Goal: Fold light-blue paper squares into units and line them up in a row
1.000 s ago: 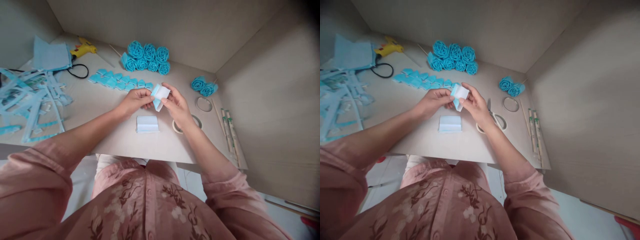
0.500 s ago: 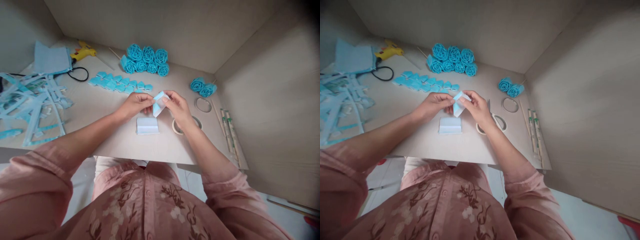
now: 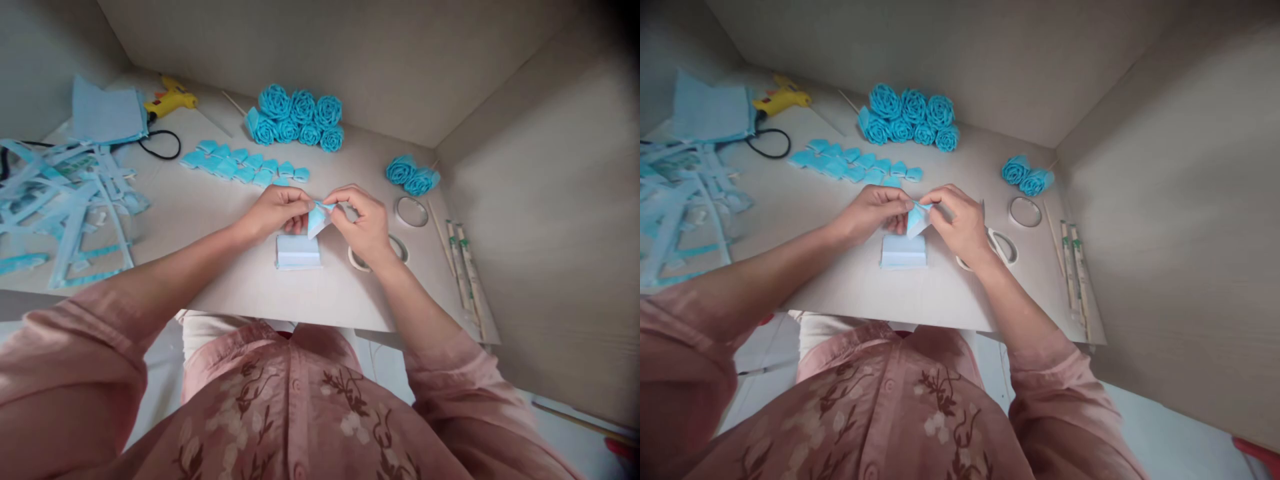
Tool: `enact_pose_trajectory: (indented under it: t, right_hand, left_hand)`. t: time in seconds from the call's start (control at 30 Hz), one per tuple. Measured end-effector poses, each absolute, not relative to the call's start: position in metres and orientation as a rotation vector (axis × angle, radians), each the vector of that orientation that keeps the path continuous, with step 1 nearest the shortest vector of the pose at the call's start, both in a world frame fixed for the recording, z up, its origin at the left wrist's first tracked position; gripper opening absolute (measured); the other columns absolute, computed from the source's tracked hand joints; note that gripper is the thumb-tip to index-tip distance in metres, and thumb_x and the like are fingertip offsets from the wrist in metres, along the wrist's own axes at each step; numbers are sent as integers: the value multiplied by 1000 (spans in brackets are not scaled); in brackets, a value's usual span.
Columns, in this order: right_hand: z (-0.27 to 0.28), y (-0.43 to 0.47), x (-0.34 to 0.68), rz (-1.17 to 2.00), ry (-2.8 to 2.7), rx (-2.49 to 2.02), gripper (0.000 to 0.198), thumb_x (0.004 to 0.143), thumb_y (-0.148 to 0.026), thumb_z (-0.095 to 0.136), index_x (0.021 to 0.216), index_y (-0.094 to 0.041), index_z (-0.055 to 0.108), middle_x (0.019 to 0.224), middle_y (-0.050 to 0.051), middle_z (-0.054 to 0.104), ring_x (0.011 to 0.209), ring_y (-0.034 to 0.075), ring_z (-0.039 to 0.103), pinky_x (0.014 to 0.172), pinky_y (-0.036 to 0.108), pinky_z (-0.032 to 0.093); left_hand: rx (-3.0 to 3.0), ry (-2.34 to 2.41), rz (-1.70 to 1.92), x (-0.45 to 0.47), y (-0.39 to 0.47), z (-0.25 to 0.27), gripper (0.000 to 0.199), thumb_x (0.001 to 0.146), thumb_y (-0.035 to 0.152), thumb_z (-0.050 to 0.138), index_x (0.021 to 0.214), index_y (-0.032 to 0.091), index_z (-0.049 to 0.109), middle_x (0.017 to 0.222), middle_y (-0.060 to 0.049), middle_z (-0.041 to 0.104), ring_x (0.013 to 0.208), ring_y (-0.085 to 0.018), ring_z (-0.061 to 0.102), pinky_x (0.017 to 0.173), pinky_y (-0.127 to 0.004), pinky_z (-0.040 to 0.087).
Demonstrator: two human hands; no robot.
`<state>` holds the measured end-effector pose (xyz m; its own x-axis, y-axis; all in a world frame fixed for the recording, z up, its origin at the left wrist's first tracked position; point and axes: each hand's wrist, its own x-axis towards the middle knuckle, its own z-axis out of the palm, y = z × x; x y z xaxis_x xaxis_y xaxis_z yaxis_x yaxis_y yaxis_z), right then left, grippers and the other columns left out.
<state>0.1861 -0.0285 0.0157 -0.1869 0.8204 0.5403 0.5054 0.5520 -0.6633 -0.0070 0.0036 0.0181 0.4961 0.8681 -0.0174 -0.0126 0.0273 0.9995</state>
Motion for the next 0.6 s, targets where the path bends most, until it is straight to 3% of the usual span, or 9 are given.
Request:
enact_pose_trajectory:
  t: [0.4, 0.6]
  right_hand:
    - [13, -26, 187, 393, -1912, -1033, 23, 85, -11, 57, 89, -27, 73, 99, 2, 75, 95, 20, 70, 92, 38, 53]
    - [19, -31, 186, 531, -1926, -1001, 16, 88, -19, 61, 91, -26, 75, 107, 3, 76, 103, 20, 70, 99, 39, 52]
  left_hand:
    - [1387, 771, 827, -8, 4, 18, 42, 73, 53, 81, 70, 15, 65, 52, 0, 62, 44, -8, 54, 43, -19, 39]
    - [1405, 839, 855, -8, 5, 15, 35, 80, 47, 76, 70, 15, 66, 47, 2, 58, 42, -7, 50, 43, -19, 37]
